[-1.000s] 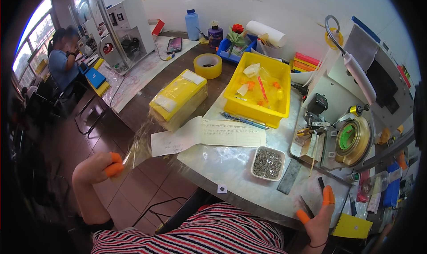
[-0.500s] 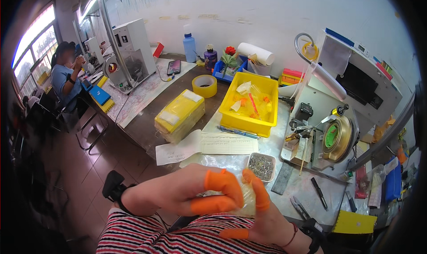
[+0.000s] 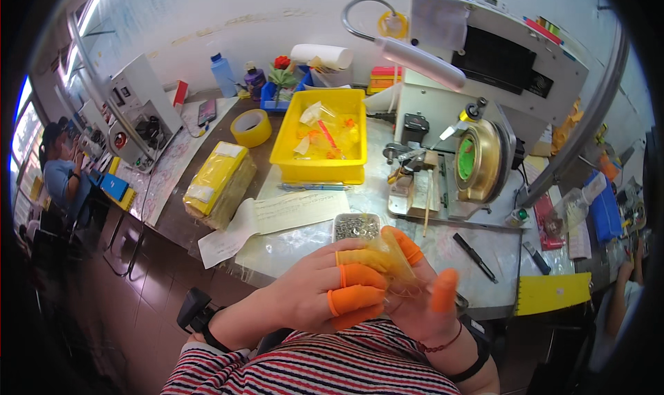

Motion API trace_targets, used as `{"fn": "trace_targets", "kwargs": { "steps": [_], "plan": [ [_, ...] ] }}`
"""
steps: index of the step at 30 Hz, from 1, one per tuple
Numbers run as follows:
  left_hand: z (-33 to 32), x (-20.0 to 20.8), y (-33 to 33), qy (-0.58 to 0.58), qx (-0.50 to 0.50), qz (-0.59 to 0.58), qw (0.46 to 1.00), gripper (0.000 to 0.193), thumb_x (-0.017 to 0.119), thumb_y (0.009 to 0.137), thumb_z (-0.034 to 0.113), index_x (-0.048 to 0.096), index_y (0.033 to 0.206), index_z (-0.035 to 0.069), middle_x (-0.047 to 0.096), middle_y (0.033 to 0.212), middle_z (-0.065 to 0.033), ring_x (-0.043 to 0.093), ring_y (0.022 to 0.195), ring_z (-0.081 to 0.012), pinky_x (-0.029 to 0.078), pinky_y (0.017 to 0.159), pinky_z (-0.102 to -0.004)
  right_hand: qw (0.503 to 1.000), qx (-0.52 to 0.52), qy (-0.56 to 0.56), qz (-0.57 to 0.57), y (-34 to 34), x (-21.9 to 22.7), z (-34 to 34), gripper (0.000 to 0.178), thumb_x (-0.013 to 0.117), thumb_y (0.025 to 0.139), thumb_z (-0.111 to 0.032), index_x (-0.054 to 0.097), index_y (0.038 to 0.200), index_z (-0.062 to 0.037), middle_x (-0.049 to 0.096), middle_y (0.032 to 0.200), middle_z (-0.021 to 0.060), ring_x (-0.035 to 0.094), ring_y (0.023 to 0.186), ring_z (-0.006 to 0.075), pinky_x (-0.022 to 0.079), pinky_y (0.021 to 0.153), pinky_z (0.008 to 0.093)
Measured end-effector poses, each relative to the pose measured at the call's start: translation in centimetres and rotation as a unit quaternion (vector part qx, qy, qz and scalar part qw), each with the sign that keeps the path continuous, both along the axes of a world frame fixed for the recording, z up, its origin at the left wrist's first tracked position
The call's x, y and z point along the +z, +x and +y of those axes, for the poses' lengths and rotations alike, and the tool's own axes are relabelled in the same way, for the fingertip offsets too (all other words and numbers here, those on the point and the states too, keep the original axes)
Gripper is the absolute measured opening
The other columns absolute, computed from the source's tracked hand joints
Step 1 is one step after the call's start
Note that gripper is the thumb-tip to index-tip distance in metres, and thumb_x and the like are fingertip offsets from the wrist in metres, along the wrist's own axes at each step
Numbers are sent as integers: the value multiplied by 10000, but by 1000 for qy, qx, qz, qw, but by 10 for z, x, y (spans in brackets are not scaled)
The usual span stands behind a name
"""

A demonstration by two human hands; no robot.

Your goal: Assembling small metal and electronic components using various hand tools and specialized machinery.

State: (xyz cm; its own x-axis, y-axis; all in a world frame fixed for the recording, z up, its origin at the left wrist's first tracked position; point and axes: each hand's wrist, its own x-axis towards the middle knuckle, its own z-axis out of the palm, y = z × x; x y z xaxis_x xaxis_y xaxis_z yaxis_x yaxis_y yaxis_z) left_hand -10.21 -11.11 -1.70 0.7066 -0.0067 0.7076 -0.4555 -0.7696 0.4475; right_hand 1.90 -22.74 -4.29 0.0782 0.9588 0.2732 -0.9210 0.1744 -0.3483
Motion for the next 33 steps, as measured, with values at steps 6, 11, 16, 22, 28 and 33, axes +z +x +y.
{"fn": "trace_targets", "kwargs": {
  "steps": [6, 11, 16, 22, 28, 33],
  "plan": [
    [-9, 3, 5, 153, 99, 45, 982, 325, 723, 626, 215, 552, 893, 141, 571, 972, -11, 537, 983, -239, 246, 970, -473, 953, -214, -182, -114, 14, -6, -2, 353, 426, 888, -81, 338, 1227, -39, 490, 1146, 111, 523, 999, 175, 457, 826, 293],
    [-3, -22, 1, -205, 82, -52, 974, 671, 572, 780, 268, 217, 1304, 45, 335, 1284, -189, 405, 1127, -264, 293, 951, -398, 921, -285, -136, -226, 20, -6, -13, 258, 423, 876, -53, 415, 1133, -34, 499, 1145, 159, 523, 995, 177, 456, 813, 285],
    [-12, -20, 12, -548, -78, 171, 815, 689, 540, 818, 267, 137, 1345, 78, 331, 1279, -144, 425, 1104, -226, 352, 908, -353, 771, -382, -58, -506, 24, -11, -15, 286, 493, 772, 63, 540, 1035, -41, 504, 1155, 127, 534, 996, 202, 429, 841, 280],
    [-12, -14, 21, -535, -66, 245, 806, 324, 516, 851, 106, 456, 1159, 27, 523, 1088, -91, 534, 940, -139, 453, 792, -289, 558, -431, -2, -709, 25, -9, -18, 422, 562, 686, 48, 559, 1086, -88, 410, 1227, 160, 463, 1079, 275, 383, 893, 310],
    [-17, -20, 26, -337, 84, 35, 937, 260, 575, 753, -49, 567, 992, 53, 581, 915, -55, 562, 829, -145, 461, 713, -257, 909, -290, -57, -295, 14, -17, -17, 487, 512, 805, -9, 348, 1262, -47, 360, 1267, 135, 428, 1096, 163, 363, 892, 283],
    [-20, -12, 25, -71, 143, 32, 987, 329, 613, 683, -71, 577, 971, 83, 567, 897, -75, 562, 780, -185, 452, 688, -258, 862, -260, -159, -405, 24, -19, -28, 293, 477, 822, 15, 500, 1113, -15, 510, 1090, 113, 505, 981, 144, 432, 792, 254]
  ]
}}
